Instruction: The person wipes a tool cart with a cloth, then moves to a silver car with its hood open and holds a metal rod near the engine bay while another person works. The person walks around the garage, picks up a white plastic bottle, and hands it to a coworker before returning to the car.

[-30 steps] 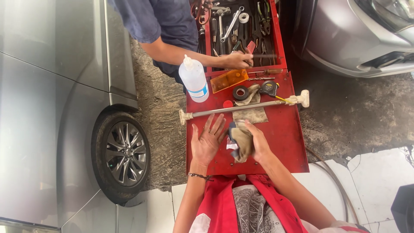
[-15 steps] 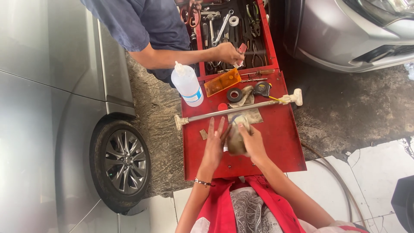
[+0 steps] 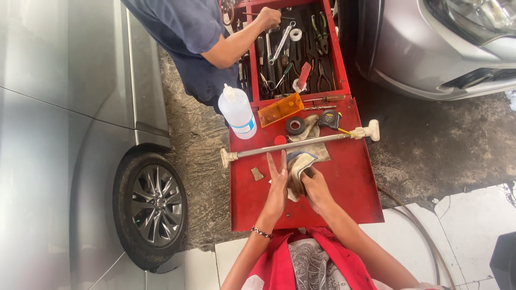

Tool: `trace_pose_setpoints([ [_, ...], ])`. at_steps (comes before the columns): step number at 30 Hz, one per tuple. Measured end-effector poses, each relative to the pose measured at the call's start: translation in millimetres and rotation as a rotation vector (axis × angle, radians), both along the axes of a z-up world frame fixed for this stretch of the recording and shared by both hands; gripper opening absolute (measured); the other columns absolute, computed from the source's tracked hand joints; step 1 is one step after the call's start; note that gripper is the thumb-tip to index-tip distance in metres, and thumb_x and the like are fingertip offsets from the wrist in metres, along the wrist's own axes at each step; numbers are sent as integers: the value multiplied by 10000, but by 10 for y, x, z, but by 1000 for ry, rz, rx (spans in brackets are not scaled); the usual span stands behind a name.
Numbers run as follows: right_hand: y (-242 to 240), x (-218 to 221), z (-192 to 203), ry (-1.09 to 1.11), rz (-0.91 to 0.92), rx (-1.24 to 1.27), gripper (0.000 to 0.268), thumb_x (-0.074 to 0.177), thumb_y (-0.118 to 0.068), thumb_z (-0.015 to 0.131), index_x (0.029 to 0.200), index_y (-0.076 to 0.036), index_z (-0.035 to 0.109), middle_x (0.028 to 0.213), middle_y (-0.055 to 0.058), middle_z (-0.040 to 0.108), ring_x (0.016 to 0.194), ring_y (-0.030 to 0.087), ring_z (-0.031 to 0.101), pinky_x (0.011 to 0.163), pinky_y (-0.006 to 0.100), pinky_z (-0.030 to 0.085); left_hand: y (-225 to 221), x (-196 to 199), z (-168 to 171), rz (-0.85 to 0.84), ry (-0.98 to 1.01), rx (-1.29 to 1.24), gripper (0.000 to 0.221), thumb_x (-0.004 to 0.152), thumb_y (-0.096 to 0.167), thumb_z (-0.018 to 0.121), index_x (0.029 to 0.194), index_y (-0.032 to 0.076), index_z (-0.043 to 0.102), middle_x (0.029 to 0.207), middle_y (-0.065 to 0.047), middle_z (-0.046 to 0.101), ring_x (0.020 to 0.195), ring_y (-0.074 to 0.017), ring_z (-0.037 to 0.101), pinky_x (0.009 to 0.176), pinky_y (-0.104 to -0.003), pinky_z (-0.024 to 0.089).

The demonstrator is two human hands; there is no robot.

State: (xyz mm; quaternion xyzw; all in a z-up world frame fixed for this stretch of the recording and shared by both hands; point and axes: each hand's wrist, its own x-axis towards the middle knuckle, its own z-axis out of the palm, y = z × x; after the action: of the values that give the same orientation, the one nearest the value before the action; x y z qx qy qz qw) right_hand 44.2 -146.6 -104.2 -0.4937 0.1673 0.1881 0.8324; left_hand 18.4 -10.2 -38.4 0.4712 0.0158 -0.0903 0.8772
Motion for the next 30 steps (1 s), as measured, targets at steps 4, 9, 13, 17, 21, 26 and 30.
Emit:
trace_pose_setpoints([
  [4, 82, 53, 161, -17, -83, -34, 214, 1019, -166, 537, 1176, -41, 610, 810, 30, 642, 593, 137, 552, 487, 308, 427, -112, 18, -57, -32, -28, -20, 829, 1092, 318, 385, 1596, 229, -267, 1753, -39, 85, 1590, -267, 152, 1262, -421, 185],
  [9, 101, 159, -162, 8, -180, -96, 220, 1048, -202, 533, 1136, -15, 612, 932, 43, 645, 792, 138, 610, 659, 305, 502, -174, -9, -23, -141, -81, 183, 826, 1088, 261, 424, 1628, 225, -201, 1763, -9, 45, 1620, -221, 48, 1280, -401, 106],
  [13, 83, 197, -148, 37, -188, -62, 257, 1045, -218, 517, 1188, -32, 623, 982, 63, 658, 845, 159, 624, 710, 321, 515, -182, 18, -25, -164, -53, 128, 845, 1080, 260, 447, 1625, 240, -198, 1757, -35, 90, 1615, -224, 62, 1278, -407, 115],
  [17, 43, 235, -92, 71, -197, -43, 284, 1029, -196, 500, 1226, -35, 627, 1042, 65, 681, 900, 162, 654, 756, 322, 536, -167, 29, 100, -168, -74, 130, 868, 1063, 250, 485, 1633, 242, -170, 1742, -86, 170, 1608, -239, 116, 1268, -403, 124],
  [21, -43, 321, -221, 34, -246, -167, 309, 1048, -202, 491, 1244, -12, 636, 1043, 106, 682, 886, 193, 636, 760, 333, 529, -73, 56, 68, -96, 2, 38, 868, 1036, 256, 515, 1649, 213, -97, 1660, -181, 329, 1528, -343, 290, 1221, -465, 253],
  [26, -214, 438, 326, 86, -93, -105, 335, 1035, -227, 471, 1255, -13, 605, 1038, 111, 711, 895, 210, 682, 776, 343, 562, 27, 58, 13, 57, -60, 238, 691, 1087, 328, 449, 1663, 118, 129, 1700, -146, 305, 1575, -264, 245, 1270, -385, 180],
  [30, -85, 280, 296, 56, 168, -228, 353, 1006, -212, 549, 1261, -3, 674, 1039, 80, 748, 895, 185, 694, 773, 330, 558, -70, 108, -190, -8, 53, 353, 634, 1077, 426, 345, 1619, 97, 329, 1737, 15, 49, 1580, -188, 175, 1257, -350, 182],
])
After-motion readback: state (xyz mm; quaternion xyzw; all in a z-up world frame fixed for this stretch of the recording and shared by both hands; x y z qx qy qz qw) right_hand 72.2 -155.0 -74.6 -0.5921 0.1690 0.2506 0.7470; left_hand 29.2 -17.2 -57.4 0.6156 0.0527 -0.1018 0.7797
